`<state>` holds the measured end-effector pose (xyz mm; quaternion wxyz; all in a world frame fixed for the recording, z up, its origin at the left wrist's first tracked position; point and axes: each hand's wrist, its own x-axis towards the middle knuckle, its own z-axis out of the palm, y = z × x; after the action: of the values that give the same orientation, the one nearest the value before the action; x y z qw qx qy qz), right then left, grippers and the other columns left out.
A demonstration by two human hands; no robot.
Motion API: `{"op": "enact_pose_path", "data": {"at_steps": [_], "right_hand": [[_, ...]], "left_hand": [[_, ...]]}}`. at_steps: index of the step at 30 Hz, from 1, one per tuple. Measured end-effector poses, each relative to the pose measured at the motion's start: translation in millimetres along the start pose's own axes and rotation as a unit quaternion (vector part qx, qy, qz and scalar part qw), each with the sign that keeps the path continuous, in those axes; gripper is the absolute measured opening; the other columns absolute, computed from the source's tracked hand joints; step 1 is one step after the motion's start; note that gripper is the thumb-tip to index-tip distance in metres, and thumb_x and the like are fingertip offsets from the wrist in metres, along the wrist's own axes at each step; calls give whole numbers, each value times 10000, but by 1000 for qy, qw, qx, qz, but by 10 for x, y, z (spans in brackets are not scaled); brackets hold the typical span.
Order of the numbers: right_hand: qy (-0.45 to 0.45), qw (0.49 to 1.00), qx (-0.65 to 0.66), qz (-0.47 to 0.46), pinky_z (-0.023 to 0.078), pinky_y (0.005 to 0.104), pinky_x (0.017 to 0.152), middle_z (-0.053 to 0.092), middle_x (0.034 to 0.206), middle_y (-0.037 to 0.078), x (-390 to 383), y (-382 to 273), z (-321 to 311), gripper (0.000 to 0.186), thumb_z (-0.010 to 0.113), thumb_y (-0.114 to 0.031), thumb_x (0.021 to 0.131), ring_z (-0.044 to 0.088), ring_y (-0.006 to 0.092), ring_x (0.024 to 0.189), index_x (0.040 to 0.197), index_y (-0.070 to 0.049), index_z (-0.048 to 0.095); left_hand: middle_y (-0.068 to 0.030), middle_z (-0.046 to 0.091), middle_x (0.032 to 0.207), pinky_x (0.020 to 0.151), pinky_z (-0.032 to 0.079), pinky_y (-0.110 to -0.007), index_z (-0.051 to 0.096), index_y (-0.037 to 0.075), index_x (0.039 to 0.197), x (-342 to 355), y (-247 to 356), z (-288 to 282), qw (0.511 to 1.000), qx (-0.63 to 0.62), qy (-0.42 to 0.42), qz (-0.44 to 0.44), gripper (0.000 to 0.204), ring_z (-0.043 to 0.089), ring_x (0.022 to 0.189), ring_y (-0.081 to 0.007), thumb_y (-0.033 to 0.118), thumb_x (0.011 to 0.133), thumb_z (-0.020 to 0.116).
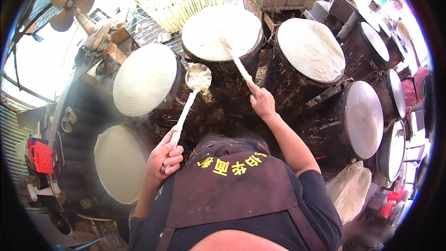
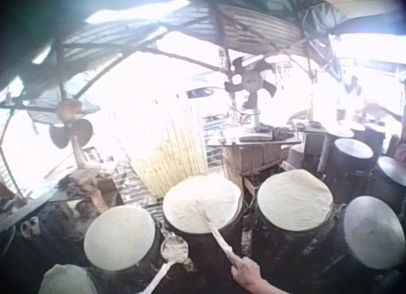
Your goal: The person ladles batter onto hot circular griddles, spreads it into thin crepes, and removes the cooked crepes to a stack. The person repeats this cycle across multiple griddles using a ladle and a wooden spreader.
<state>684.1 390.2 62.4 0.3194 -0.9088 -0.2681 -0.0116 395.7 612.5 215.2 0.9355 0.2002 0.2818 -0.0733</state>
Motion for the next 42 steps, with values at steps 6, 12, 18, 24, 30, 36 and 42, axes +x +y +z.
{"op": "enact_pose_path", "data": {"at_steps": [6,12,18,24,30,36,42], "right_hand": [[-99,992,-44,-58,516,488,692,586,834,208,54,-234,151,571,556,-89,829,625,412,756,1343,-331,496],[-4,999,-28,32,515,483,747,643,862,230,685,-87,19,544,587,-108,814,640,393,831,1325,-280,523],[-40,988,140,-51,534,396,752,653,946,169,324,-694,-56,497,627,-89,757,647,328,831,1244,-187,617],[-155,919,157,-326,538,422,629,620,865,130,-95,-1335,-302,501,597,-153,803,631,319,725,1298,-191,528],[-265,866,280,-318,515,428,745,631,898,151,31,-906,-903,402,702,-283,791,637,332,840,1143,-112,609],[124,991,42,29,428,403,1004,579,1228,222,1197,1832,-1557,602,768,-232,752,549,332,1145,1263,-7,543],[236,926,-245,165,444,467,903,610,1147,162,2056,3207,-2161,570,661,-215,788,553,323,1098,1308,-70,476]], "left_hand": [[-25,404,715,318,313,-216,314,287,1442,-91,15,-141,1000,-23,1,17,450,360,441,-69,114,1027,337],[-33,401,731,327,363,-234,344,305,1438,-86,70,-204,999,-31,-10,13,480,353,452,-80,90,1009,347],[-26,393,712,317,369,-230,272,311,1458,60,126,-199,1000,0,-23,-18,485,352,438,-77,133,1016,365],[-1,405,674,295,320,-216,286,311,1452,377,-65,139,999,-14,23,-42,443,349,415,-73,383,1026,386],[2,406,638,265,303,-223,334,294,1442,862,-311,671,990,82,108,-38,427,341,359,-67,343,1022,391],[4,375,653,283,299,-212,299,340,1453,1179,-570,972,996,67,50,-35,411,344,389,-62,340,1044,340],[-3,374,654,266,286,-207,262,343,1474,1371,-860,1355,997,25,66,4,443,321,375,-61,301,1042,349]]}}
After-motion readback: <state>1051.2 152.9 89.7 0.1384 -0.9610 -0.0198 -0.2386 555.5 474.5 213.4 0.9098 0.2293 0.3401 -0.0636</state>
